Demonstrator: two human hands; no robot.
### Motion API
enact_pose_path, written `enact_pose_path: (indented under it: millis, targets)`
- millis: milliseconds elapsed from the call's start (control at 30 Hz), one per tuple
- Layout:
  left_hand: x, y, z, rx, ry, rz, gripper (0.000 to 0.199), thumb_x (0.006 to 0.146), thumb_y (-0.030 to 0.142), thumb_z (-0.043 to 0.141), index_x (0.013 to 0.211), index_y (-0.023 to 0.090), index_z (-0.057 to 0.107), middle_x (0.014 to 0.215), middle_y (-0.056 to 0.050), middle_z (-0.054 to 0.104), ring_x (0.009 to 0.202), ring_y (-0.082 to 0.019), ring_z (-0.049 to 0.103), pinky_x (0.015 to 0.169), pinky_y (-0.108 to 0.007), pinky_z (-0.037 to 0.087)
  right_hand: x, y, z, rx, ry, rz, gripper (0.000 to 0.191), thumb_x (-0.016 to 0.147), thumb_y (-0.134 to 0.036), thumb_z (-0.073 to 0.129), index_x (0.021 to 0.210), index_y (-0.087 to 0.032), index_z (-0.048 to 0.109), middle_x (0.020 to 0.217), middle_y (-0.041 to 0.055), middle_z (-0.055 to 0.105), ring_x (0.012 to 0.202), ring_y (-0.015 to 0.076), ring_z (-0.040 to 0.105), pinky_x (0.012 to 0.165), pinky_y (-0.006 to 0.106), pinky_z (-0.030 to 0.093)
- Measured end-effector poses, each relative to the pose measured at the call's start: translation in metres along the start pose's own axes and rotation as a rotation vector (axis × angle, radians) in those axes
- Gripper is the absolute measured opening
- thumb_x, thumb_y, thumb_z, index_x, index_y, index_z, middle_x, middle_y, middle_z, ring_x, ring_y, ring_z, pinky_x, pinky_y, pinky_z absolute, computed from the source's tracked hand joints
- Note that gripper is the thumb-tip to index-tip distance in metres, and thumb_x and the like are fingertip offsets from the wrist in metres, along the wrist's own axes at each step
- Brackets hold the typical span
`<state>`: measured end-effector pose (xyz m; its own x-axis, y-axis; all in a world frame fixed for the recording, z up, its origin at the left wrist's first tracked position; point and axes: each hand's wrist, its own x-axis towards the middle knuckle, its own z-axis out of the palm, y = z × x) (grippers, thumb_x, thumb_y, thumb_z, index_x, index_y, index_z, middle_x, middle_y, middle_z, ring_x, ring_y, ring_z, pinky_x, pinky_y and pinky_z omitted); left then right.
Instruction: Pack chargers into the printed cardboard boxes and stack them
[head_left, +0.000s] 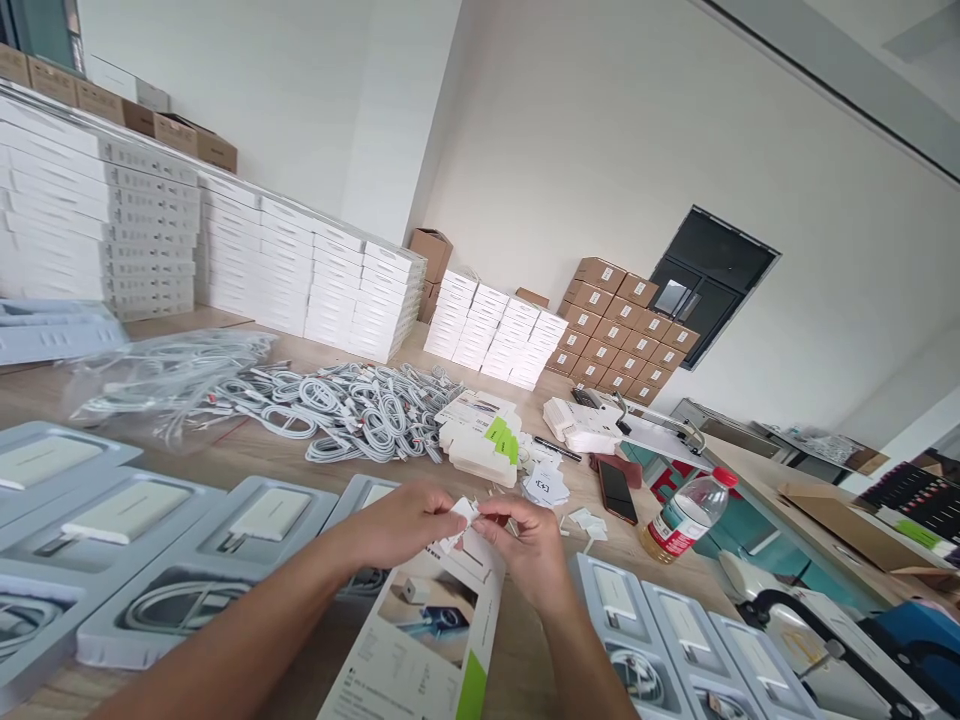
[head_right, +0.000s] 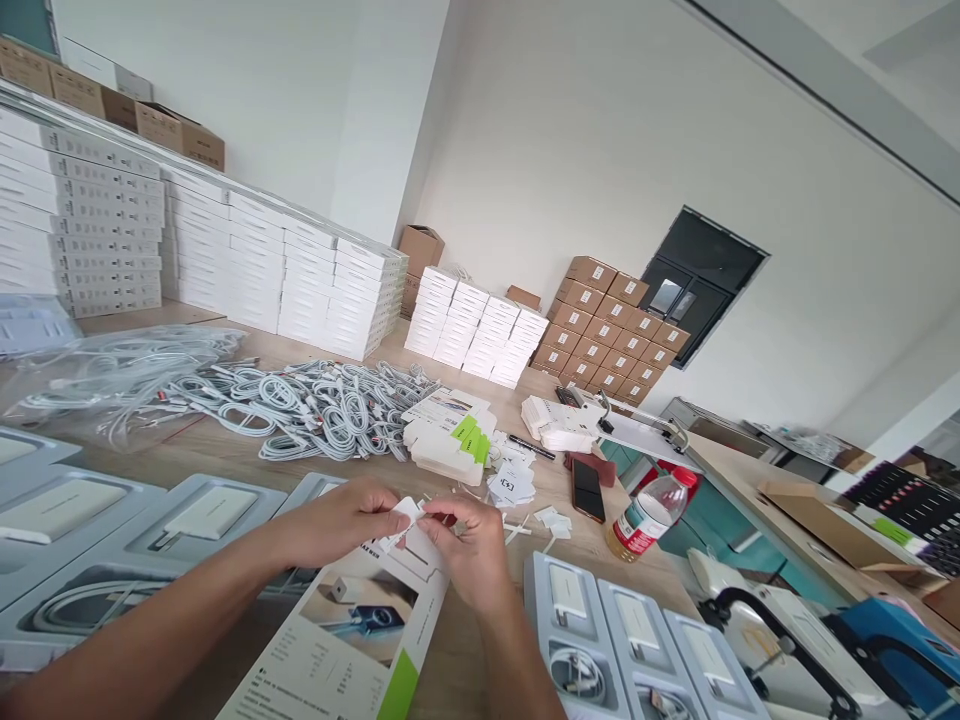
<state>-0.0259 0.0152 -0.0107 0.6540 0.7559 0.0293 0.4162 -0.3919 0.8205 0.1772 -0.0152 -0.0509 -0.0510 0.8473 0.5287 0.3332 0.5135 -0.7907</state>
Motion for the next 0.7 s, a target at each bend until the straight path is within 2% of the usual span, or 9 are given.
enact_pose_path:
  millis: [267,433,700]
  targets:
    - [0.0022,-0.0047,-0.0033,-0.074,0.006,0.019,0.037,0.084,0.048,0.052,0.068,0.017,0.068,0.057,0.005,0.025,0.053,-0.012,0.026,0.051,-0.026,0.019,-0.0001,-0.0068,0.0004,0.005,0.001,-0.108,0.008,0.080,-0.020,0.071,0.075,-0.025,0.075,0.084,0.0021,0.076,0.078,0.0183,0.069,0.075,0.031,0.054]
    - [0.0010,-0.0046,-0.0045,-0.038,0.056,0.015,0.036,0.084,0.045,0.052,0.067,0.018,0.070,0.057,0.004,0.023,0.053,-0.012,0.026,0.051,-0.027,0.018,-0.0017,-0.0076,0.0008,-0.034,0.047,-0.037,0.007,0.082,-0.024,0.069,0.087,-0.024,0.074,0.081,0.0015,0.074,0.075,0.0182,0.066,0.072,0.031,0.053]
    - [0.0000,-0.0039,-0.0043,-0.003,0.024,0.065,0.036,0.086,0.043,0.051,0.073,0.019,0.074,0.058,0.003,0.029,0.055,-0.013,0.033,0.053,-0.026,0.023,-0.0026,-0.0045,-0.0013,-0.083,0.033,-0.099,0.010,0.083,-0.026,0.070,0.090,-0.027,0.076,0.083,0.0014,0.075,0.073,0.0186,0.066,0.072,0.032,0.053]
